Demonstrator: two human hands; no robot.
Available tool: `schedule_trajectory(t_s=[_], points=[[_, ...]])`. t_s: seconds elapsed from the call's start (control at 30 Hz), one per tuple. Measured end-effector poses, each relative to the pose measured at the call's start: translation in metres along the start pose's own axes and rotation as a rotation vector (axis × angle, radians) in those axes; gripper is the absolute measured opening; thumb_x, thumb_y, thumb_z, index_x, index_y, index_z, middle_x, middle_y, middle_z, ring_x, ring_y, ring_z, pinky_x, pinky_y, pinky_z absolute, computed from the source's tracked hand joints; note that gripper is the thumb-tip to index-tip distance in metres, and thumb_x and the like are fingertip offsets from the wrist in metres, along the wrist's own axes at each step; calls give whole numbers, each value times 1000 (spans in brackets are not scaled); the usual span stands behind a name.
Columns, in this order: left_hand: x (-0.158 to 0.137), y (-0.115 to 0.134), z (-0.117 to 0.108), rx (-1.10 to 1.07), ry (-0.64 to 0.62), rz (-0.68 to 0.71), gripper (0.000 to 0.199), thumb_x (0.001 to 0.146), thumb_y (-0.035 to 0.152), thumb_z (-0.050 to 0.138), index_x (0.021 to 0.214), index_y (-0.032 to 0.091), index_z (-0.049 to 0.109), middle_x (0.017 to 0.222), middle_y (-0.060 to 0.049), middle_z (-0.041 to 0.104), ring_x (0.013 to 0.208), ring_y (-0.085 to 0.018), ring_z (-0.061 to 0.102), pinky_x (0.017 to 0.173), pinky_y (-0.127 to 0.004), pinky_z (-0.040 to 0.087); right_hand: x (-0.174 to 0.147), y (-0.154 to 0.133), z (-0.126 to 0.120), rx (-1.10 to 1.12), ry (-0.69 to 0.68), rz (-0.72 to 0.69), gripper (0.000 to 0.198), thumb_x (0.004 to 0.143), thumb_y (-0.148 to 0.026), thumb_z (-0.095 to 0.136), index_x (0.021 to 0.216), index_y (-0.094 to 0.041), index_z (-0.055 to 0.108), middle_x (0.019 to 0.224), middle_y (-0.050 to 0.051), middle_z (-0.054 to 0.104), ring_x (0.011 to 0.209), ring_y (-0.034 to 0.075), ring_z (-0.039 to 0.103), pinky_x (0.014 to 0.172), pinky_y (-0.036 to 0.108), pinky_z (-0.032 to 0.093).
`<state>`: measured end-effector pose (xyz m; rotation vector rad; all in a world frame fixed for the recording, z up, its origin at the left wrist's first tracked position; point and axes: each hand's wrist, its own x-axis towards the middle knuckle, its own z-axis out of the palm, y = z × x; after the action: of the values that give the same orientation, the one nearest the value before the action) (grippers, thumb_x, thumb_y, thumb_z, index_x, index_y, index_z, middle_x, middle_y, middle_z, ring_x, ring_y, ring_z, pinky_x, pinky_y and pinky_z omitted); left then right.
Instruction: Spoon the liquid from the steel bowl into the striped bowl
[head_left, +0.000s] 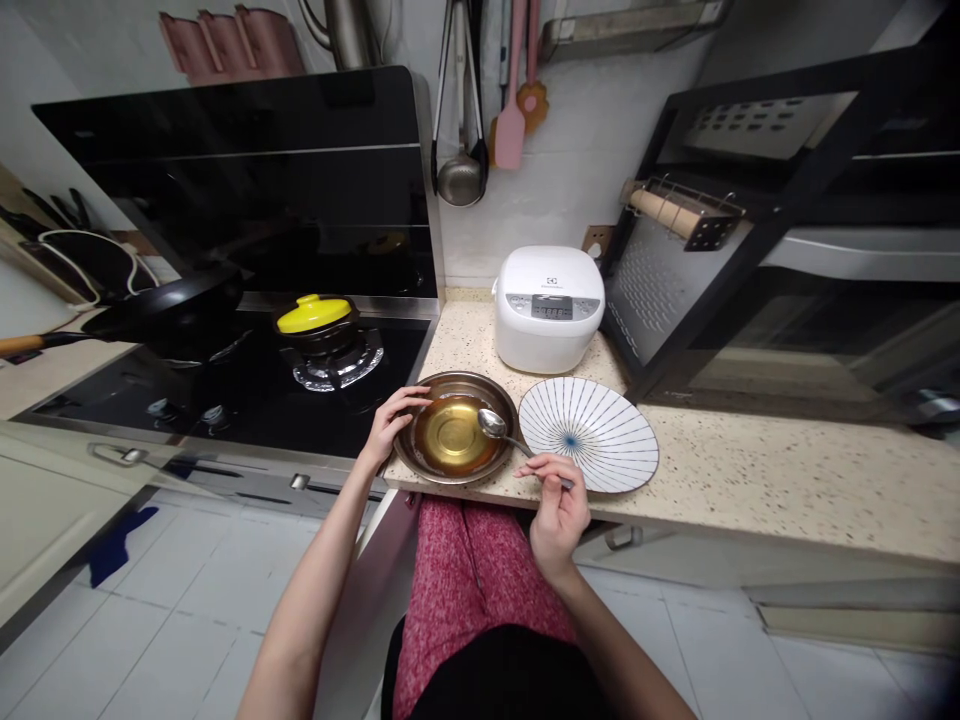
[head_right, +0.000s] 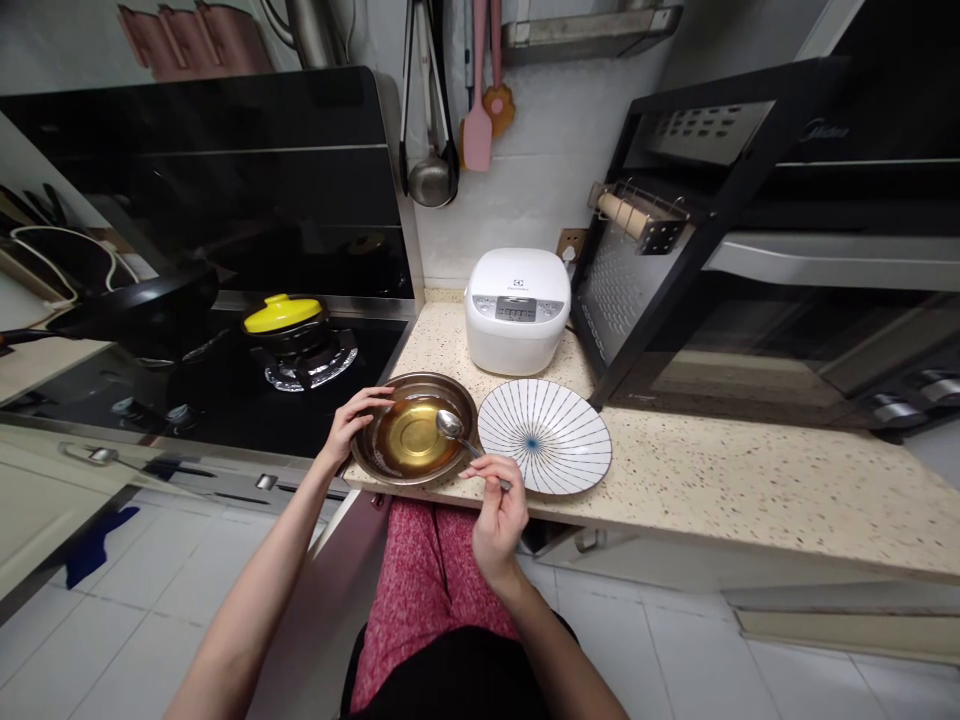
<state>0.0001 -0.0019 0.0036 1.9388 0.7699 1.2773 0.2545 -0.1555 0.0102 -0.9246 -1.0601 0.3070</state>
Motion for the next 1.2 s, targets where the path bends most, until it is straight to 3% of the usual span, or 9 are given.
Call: schedule_trajectory(t_s=[0.4, 0.63, 1.0, 1.2], points=[[-1, -3, 0, -12, 6, -7, 35, 91, 30, 55, 112, 20, 81, 137, -12, 68, 131, -35, 58, 119, -57, 36, 24, 2, -29, -109, 127, -129, 15, 105, -23, 48, 95, -21, 59, 91, 4, 65, 81, 18, 66, 73, 36, 60], [0, -6, -1, -14, 10, -7, 35, 90, 33, 57, 111, 20, 81, 136, -12, 69, 130, -36, 59, 118, -56, 38, 29, 10, -43, -255, 22, -262, 16, 105, -19, 47, 99, -22, 62, 92, 5, 68, 88, 20, 67, 81, 39, 58], [0, -6, -1, -14, 5, -4, 34, 91, 32, 56, 111, 20, 81, 136, -12, 69, 130, -35, 59, 118, -57, 37, 29, 17, -49, -391, -146, -482, 26, 99, -7, 45, 109, -22, 64, 95, 7, 71, 89, 22, 70, 76, 41, 58], [-1, -6, -1, -12, 8, -6, 34, 90, 32, 56, 111, 20, 81, 136, -12, 69, 130, -35, 59, 118, -56, 38, 29, 17, -50, -413, -182, -503, 25, 98, -8, 47, 106, -23, 65, 96, 8, 73, 86, 23, 70, 73, 41, 57]])
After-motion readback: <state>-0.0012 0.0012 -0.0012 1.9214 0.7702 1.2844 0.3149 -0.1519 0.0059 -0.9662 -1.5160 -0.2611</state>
